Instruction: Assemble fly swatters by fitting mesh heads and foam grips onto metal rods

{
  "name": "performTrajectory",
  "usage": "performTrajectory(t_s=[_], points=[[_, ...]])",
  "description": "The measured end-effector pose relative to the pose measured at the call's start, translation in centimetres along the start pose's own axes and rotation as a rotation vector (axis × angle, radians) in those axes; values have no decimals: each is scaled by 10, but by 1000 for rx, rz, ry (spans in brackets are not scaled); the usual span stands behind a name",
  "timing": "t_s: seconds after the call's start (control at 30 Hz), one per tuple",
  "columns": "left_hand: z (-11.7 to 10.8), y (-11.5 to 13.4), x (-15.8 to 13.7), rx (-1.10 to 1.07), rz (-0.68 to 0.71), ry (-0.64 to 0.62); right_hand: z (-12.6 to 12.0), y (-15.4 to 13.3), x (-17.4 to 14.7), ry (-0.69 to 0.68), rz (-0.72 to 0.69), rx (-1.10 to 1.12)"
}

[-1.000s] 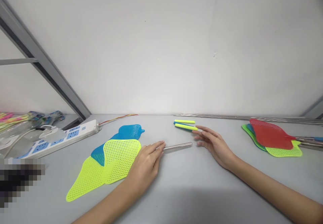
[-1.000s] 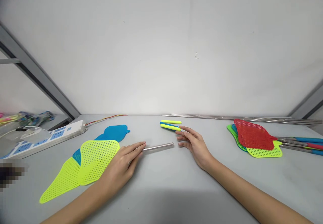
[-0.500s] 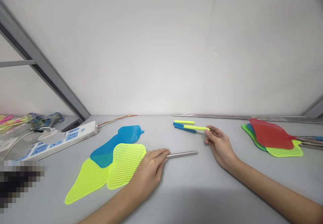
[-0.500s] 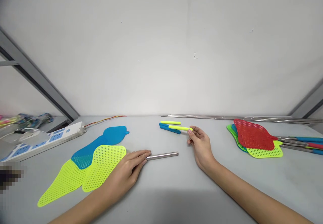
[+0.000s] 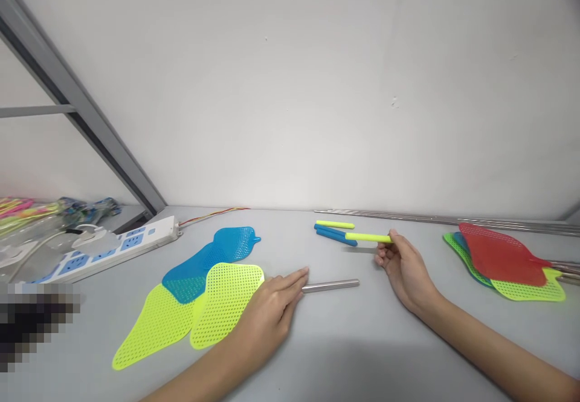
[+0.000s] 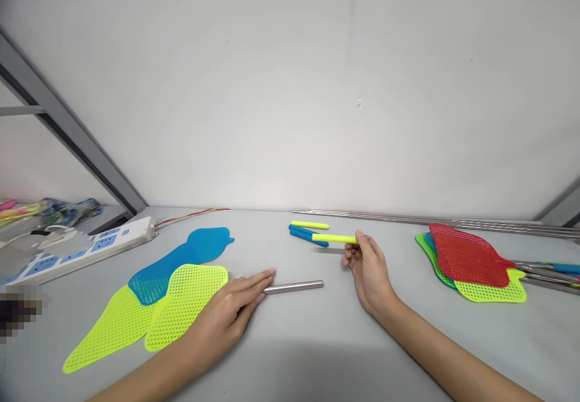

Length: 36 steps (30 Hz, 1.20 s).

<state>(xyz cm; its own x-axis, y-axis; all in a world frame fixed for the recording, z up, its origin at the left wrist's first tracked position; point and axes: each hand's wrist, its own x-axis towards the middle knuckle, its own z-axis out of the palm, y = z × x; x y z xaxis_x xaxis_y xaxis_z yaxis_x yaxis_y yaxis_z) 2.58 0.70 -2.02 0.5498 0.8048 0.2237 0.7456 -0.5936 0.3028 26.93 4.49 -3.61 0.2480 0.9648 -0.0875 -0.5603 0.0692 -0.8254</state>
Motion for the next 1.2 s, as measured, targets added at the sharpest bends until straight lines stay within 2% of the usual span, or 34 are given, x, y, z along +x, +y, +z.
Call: performTrajectory(t_s=[0.13,0.27,0.63,1.2], points=[[4,-3,0,57,-14,21,-2,0,5,26,-3,-8],[6,-6,-1,74,-29,17,-3,0,6,-5,13,-75],[4,-7,0,85,37,-6,-5,3,7,-84,-1,-141],[4,-6,1,20,70,45,-1,1,3,-49,-40,-223]])
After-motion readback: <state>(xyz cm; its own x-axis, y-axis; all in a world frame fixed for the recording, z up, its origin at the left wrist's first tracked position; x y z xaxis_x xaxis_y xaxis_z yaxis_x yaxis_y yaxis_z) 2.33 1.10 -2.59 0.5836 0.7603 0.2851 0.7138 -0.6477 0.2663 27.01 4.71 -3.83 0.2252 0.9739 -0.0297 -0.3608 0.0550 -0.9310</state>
